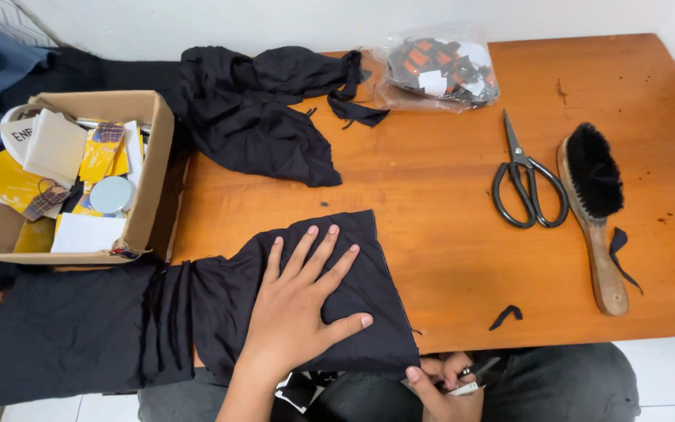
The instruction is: The person cuts a piece of black fabric using small scissors, then folds and smooths the fabric on a wooden table. The person also handles a larger piece of black fabric, folding it and placing it on the table.
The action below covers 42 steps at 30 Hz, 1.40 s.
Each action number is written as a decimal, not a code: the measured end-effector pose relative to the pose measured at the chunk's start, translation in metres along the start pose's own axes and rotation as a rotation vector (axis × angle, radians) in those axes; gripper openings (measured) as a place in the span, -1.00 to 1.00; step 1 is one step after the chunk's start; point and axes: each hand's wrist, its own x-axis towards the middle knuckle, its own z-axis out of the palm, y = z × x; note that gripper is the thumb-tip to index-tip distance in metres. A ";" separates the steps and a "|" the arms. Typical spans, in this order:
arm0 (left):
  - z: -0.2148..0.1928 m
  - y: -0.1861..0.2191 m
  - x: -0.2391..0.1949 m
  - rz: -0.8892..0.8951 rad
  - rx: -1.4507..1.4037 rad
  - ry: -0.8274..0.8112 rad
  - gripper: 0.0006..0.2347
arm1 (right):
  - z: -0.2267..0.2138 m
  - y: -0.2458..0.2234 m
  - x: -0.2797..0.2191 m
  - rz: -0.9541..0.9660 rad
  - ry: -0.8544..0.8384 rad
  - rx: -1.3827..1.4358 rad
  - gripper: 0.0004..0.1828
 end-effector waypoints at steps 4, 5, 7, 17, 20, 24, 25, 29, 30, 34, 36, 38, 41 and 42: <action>0.001 -0.002 0.002 0.003 0.018 -0.006 -0.42 | 0.004 -0.026 -0.002 0.131 0.115 -0.141 -0.73; 0.002 -0.002 0.001 0.002 0.022 -0.008 -0.43 | 0.006 -0.025 -0.003 0.011 0.151 0.002 -0.72; 0.002 -0.001 -0.002 0.000 0.020 -0.018 -0.43 | 0.007 -0.021 -0.006 -0.104 0.186 0.139 -0.71; 0.001 -0.001 0.000 -0.010 -0.012 -0.020 -0.44 | -0.001 -0.033 -0.005 0.100 0.177 0.411 -0.69; 0.001 -0.001 0.000 -0.009 -0.011 -0.032 -0.44 | -0.003 -0.039 -0.002 0.150 0.176 0.415 -0.66; 0.001 0.000 -0.001 -0.018 -0.016 -0.049 -0.42 | -0.006 -0.043 0.002 0.143 0.187 0.436 -0.61; 0.000 0.000 -0.001 -0.017 -0.016 -0.046 -0.42 | -0.006 -0.045 0.004 0.139 0.187 0.436 -0.61; -0.006 0.008 -0.006 0.038 -0.103 0.109 -0.49 | -0.013 -0.048 0.004 -0.023 0.104 0.529 -0.77; -0.010 0.012 -0.006 0.093 -0.134 0.244 -0.56 | -0.016 -0.049 0.004 -0.008 0.068 0.474 -0.78; -0.019 0.048 -0.011 0.219 -0.256 0.503 -0.80 | -0.013 -0.030 -0.005 -0.070 -0.178 0.712 -0.71; -0.013 0.062 -0.012 0.222 -0.289 0.469 -0.82 | -0.017 -0.021 -0.011 0.243 -0.504 0.727 -0.57; 0.007 0.058 -0.012 0.197 -0.169 0.375 -0.78 | -0.021 -0.012 -0.001 0.515 -0.595 0.794 -0.62; 0.020 0.057 -0.017 0.128 -0.007 0.222 -0.65 | -0.028 -0.035 0.002 0.883 -0.668 0.830 -0.63; 0.021 0.057 -0.018 0.096 0.043 0.171 -0.55 | -0.030 -0.048 0.003 0.960 -0.654 0.811 -0.59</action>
